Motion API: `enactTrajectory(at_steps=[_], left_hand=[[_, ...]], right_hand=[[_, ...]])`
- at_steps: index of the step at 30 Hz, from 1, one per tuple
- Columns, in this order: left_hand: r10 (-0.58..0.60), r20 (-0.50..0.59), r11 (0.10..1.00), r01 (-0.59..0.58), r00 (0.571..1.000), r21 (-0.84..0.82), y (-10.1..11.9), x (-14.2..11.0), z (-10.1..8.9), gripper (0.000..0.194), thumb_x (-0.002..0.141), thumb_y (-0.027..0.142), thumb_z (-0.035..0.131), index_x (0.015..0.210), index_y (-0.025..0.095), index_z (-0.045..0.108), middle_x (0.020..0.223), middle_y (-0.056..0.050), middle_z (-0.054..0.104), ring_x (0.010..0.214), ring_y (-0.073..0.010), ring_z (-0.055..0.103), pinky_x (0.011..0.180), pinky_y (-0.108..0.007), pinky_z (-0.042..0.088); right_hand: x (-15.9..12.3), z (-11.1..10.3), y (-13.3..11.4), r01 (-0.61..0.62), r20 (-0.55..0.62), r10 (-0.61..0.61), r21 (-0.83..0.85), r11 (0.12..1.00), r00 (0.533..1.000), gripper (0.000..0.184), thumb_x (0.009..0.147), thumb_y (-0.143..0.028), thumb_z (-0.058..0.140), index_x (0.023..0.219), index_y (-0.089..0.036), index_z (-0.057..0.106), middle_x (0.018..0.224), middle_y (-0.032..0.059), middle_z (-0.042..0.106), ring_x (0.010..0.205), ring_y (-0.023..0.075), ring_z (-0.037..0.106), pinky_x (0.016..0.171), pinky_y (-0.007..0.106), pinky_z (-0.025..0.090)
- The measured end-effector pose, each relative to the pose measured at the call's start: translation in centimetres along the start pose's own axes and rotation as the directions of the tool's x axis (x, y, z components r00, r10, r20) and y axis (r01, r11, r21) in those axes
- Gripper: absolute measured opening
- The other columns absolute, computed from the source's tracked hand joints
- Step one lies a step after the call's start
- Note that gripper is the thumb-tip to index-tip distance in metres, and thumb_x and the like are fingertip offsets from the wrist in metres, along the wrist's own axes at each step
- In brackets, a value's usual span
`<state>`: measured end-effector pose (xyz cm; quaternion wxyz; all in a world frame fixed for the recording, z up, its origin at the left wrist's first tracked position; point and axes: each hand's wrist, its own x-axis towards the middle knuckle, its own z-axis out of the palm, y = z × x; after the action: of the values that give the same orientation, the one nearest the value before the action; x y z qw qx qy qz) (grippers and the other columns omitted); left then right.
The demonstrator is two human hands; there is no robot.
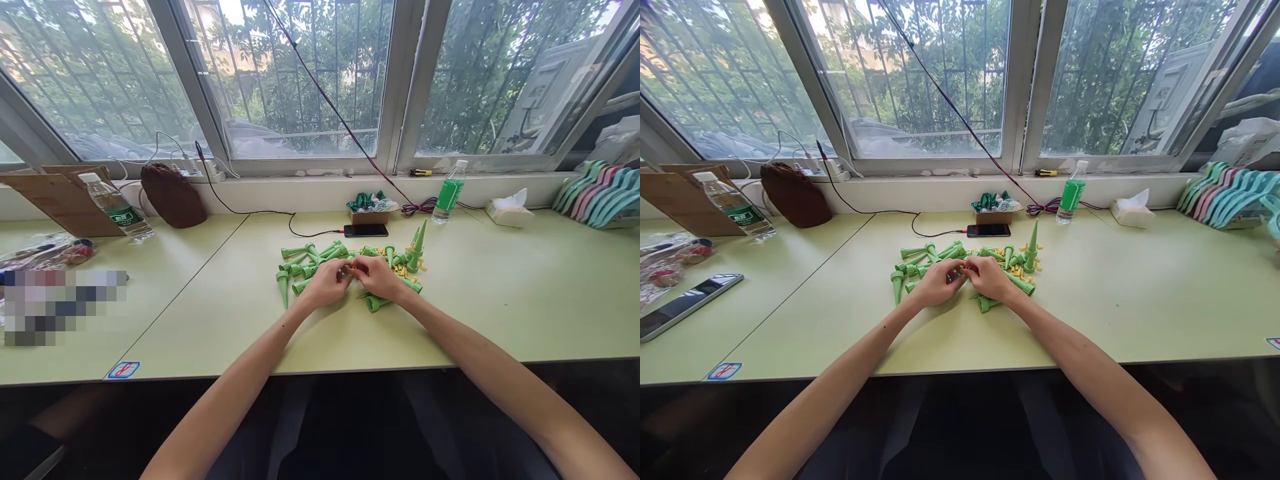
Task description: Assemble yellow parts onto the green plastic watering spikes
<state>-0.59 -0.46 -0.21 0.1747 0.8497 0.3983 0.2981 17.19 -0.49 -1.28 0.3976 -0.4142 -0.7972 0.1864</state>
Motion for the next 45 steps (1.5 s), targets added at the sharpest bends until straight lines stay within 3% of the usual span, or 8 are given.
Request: enactTrajectory(at_steps=[11,18,23,28,37,45], left_hand=[[-0.044,0.016,0.997,0.045,0.999,-0.066,-0.31,-0.03,0.18,0.025,0.083,0.024,0.057,0.106,0.016,0.064,0.104,-0.008,0.059,0.067,-0.013,0.06,0.071,-0.031,0.052],[-0.009,0.014,0.998,0.01,1.0,-0.07,0.0,-0.08,-0.03,0.037,0.082,0.02,0.055,0.118,0.018,0.06,0.106,-0.006,0.066,0.071,-0.0146,0.061,0.071,-0.03,0.051],[0.029,0.015,0.998,-0.028,0.999,-0.065,-0.11,-0.05,-0.04,0.032,0.081,0.02,0.054,0.112,0.018,0.061,0.101,-0.005,0.066,0.071,-0.015,0.06,0.07,-0.03,0.05],[-0.005,-0.007,0.999,0.005,1.0,-0.05,-0.44,0.04,0.25,0.024,0.078,0.018,0.057,0.101,0.017,0.062,0.098,-0.006,0.058,0.068,-0.0138,0.058,0.07,-0.031,0.051],[-0.01,-0.007,0.998,0.01,1.0,-0.057,-0.75,-0.08,0.36,0.015,0.081,0.022,0.063,0.096,0.017,0.062,0.097,-0.005,0.054,0.068,-0.0131,0.057,0.071,-0.031,0.05],[0.001,0.01,1.0,0.0,1.0,-0.01,-0.81,0.03,0.43,0.009,0.08,0.021,0.064,0.088,0.018,0.065,0.09,-0.004,0.056,0.071,-0.0151,0.055,0.067,-0.03,0.047]], right_hand=[[-0.08,-0.1,-0.19,0.025,0.046,-0.026,0.016,1.0,0.999,0.012,0.088,-0.018,0.055,0.079,-0.016,0.062,0.065,-0.0011,0.059,0.057,0.0111,0.045,0.059,0.025,0.035],[-0.05,-0.1,-0.08,0.075,0.075,-0.075,0.01,0.997,0.994,0.012,0.087,-0.016,0.052,0.08,-0.017,0.062,0.069,-0.0007,0.061,0.06,0.0113,0.047,0.061,0.024,0.037],[-0.01,-0.27,-0.3,0.091,0.091,-0.092,0.014,0.996,0.992,0.013,0.087,-0.014,0.05,0.081,-0.018,0.061,0.072,-0.0002,0.061,0.063,0.012,0.048,0.063,0.024,0.038],[-0.06,-0.2,-0.13,0.111,0.108,-0.113,0.02,0.994,0.988,0.014,0.086,-0.013,0.049,0.084,-0.018,0.062,0.074,0.0001,0.062,0.064,0.0121,0.05,0.064,0.024,0.039],[-0.13,-0.5,0.04,0.066,0.127,-0.062,-0.025,0.997,0.99,0.013,0.082,-0.012,0.054,0.085,-0.019,0.065,0.056,-0.0056,0.051,0.053,0.0105,0.043,0.058,0.023,0.034],[0.01,-0.64,0.11,0.03,0.138,-0.021,-0.066,0.997,0.99,0.016,0.077,-0.008,0.057,0.081,-0.018,0.069,0.054,-0.005,0.054,0.051,0.0102,0.045,0.058,0.023,0.035]])
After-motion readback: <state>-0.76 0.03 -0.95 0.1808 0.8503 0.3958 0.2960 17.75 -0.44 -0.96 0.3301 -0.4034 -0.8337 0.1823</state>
